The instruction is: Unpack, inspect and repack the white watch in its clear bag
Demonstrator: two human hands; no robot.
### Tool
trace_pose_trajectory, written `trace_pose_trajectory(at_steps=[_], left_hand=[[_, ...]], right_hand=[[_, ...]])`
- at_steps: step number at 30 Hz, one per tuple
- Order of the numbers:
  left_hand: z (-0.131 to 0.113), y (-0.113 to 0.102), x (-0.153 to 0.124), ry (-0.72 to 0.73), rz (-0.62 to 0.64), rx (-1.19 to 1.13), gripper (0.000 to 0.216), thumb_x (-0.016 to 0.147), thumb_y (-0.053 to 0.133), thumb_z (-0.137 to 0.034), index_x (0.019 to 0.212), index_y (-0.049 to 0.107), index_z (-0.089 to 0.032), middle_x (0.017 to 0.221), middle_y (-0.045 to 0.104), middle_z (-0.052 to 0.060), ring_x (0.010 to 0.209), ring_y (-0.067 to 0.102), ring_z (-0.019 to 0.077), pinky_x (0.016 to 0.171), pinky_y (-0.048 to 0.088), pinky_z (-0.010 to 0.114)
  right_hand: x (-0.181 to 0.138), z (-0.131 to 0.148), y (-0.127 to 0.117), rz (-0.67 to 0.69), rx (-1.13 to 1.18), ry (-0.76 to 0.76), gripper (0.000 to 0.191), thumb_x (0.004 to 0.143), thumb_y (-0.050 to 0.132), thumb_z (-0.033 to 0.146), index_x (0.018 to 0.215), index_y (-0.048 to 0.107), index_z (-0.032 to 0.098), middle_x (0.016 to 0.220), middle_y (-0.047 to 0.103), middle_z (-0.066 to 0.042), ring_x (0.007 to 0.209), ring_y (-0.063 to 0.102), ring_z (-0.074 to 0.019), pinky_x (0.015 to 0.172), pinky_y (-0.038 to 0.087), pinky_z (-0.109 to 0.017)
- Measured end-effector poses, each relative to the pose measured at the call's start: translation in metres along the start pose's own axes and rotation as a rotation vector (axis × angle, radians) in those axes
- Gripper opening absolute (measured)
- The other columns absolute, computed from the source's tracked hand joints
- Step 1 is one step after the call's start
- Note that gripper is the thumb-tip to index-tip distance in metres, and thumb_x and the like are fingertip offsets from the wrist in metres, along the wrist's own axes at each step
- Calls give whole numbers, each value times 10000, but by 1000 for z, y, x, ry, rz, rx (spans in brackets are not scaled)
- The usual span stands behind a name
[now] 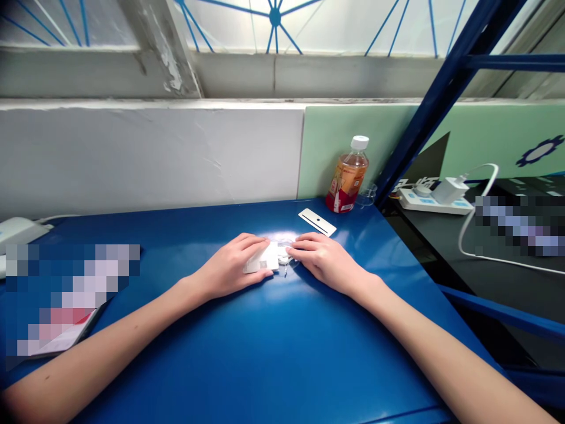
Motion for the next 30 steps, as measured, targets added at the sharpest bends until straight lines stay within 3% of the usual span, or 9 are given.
trace_pose_trajectory(at_steps=[6,11,14,21,30], left_hand=[[-1,0,0,4,12,7,503,878,637,-443,1253,583,-112,1259,625,182,1147,568,318,983,488,477],[-3,0,-1,-15,19,-7,522,893,619,-451,1294,548,-124,1284,605,186,1185,547,326,1003,468,497],[-8,1,-1,-25,17,-6,491,920,591,-427,1306,526,-130,1298,591,181,1206,526,323,1012,459,496],[-11,4,-2,-53,-19,-67,435,934,579,-386,1298,519,-156,1310,578,167,1208,524,307,1017,456,490],[-10,10,-3,-46,37,5,490,964,517,-433,1379,468,-176,1381,542,175,1287,480,331,1060,395,523]], right_hand=[[0,4,4,41,41,13,373,955,452,148,1277,629,215,1237,686,-90,1189,587,-277,971,532,-473],[-4,-2,-1,1,-9,104,305,937,508,200,1193,673,186,1280,652,-133,1297,504,-331,1032,473,-556],[-5,3,2,53,9,98,287,938,509,208,1171,675,182,1354,598,-138,1357,439,-336,1064,442,-563],[-2,20,9,139,91,99,446,968,494,312,1371,513,120,1518,403,-189,1459,265,-325,1136,363,-533],[-3,23,12,147,111,63,415,956,530,360,1300,565,132,1552,340,-192,1478,192,-338,1132,350,-546]])
Point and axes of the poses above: each hand's wrist, its own x-axis towards the middle knuckle, its own y-axis out of the palm, z = x × y, the point moved 6 cm from there along x, towards the middle knuckle
